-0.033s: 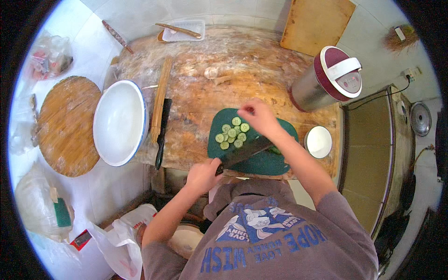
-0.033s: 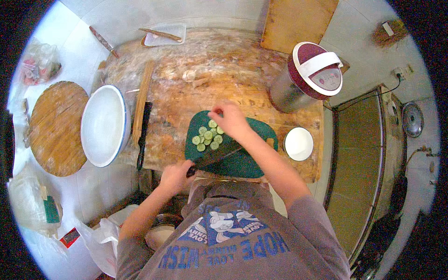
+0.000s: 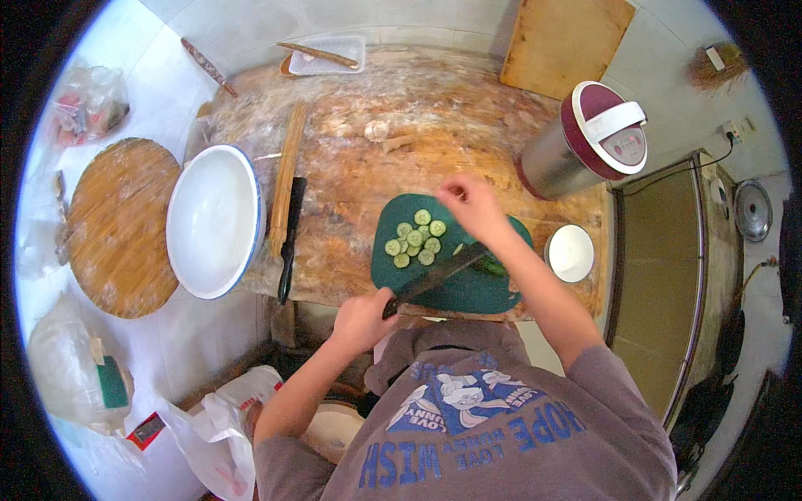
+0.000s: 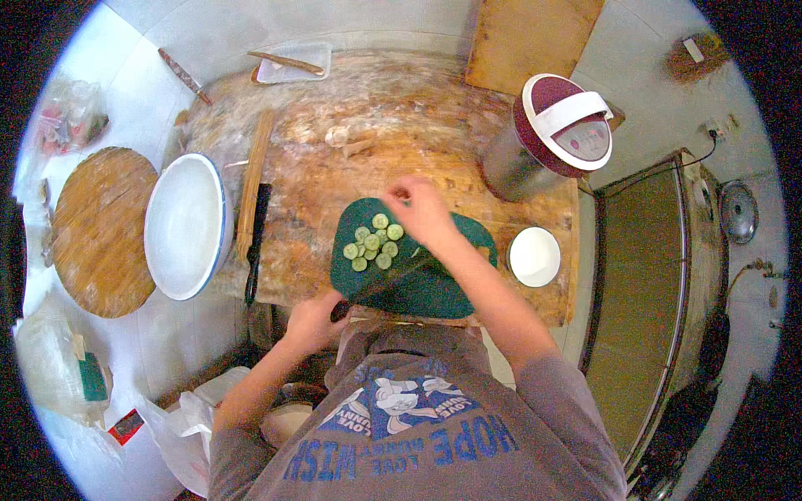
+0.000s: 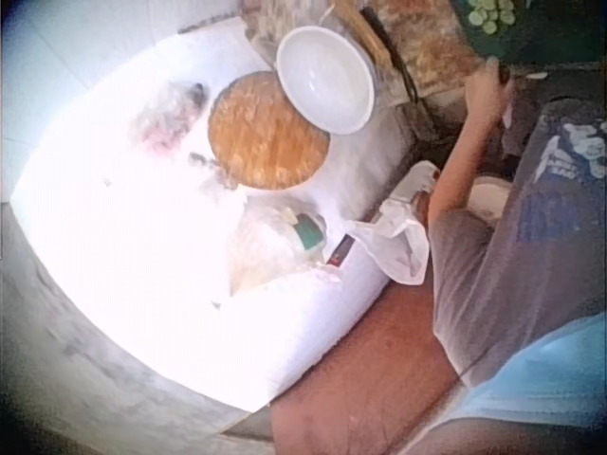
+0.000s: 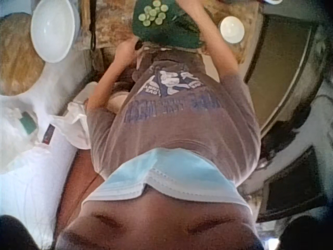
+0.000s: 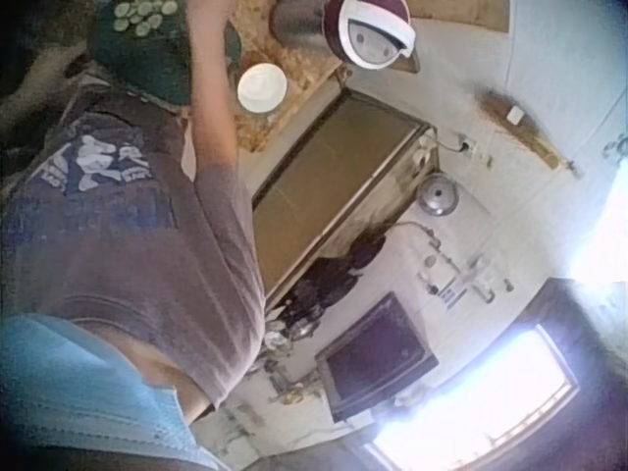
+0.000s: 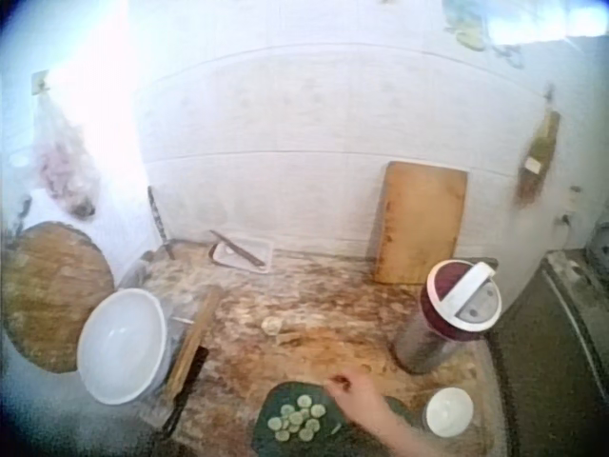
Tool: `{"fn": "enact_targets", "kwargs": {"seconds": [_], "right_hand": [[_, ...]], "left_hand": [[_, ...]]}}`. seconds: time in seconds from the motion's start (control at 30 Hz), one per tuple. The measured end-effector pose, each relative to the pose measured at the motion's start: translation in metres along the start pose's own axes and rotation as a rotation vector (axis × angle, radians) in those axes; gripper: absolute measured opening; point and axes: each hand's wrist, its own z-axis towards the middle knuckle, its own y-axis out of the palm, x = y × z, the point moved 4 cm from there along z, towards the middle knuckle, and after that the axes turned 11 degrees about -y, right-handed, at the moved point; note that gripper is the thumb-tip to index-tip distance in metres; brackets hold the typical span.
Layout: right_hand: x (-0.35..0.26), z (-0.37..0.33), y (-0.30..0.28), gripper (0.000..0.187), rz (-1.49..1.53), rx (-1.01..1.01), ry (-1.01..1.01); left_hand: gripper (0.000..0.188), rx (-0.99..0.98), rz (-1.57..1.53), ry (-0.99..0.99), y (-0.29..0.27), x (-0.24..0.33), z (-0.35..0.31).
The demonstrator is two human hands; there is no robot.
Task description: The person picks up a cucumber and a bowl, moves to a workspace, and slices the cucumber into rounds using a knife on a green cutting board, then places the slices into the bowl and picks up a head of garlic.
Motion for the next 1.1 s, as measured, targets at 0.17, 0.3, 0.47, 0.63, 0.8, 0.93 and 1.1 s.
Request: {"fn": "enact_targets", "kwargs": {"seconds": [0.17, 0.3, 0.47, 0.63, 0.8, 0.93, 1.1], "right_hand": [[0.048, -0.044, -0.045, 0.017, -0.012, 0.050, 0.189], [0.065, -0.086, -0.033, 0.020, -0.092, -0.143, 0.182], [0.061, -0.110, -0.002, 0.031, -0.238, -0.269, 0.157], [0.055, -0.113, 0.016, 0.032, -0.227, -0.143, 0.180], [0.058, -0.117, 0.022, 0.028, -0.199, -0.059, 0.144], [0.061, -0.118, 0.018, 0.030, -0.160, -0.065, 0.196], [0.066, -0.120, 0.024, 0.031, -0.133, -0.040, 0.151]], "left_hand": [[0.025, 0.062, -0.155, -0.084, 0.003, -0.022, -0.022], [0.024, 0.078, -0.136, -0.086, 0.000, -0.038, -0.026], [0.025, 0.123, -0.158, -0.131, 0.001, -0.031, -0.020], [0.027, 0.142, -0.313, -0.102, 0.014, 0.011, 0.001], [0.023, 0.180, -0.274, -0.070, 0.015, 0.055, 0.016], [0.021, 0.208, -0.238, -0.027, 0.023, 0.067, 0.021], [0.021, 0.226, -0.153, -0.013, 0.025, 0.070, 0.021]]}}
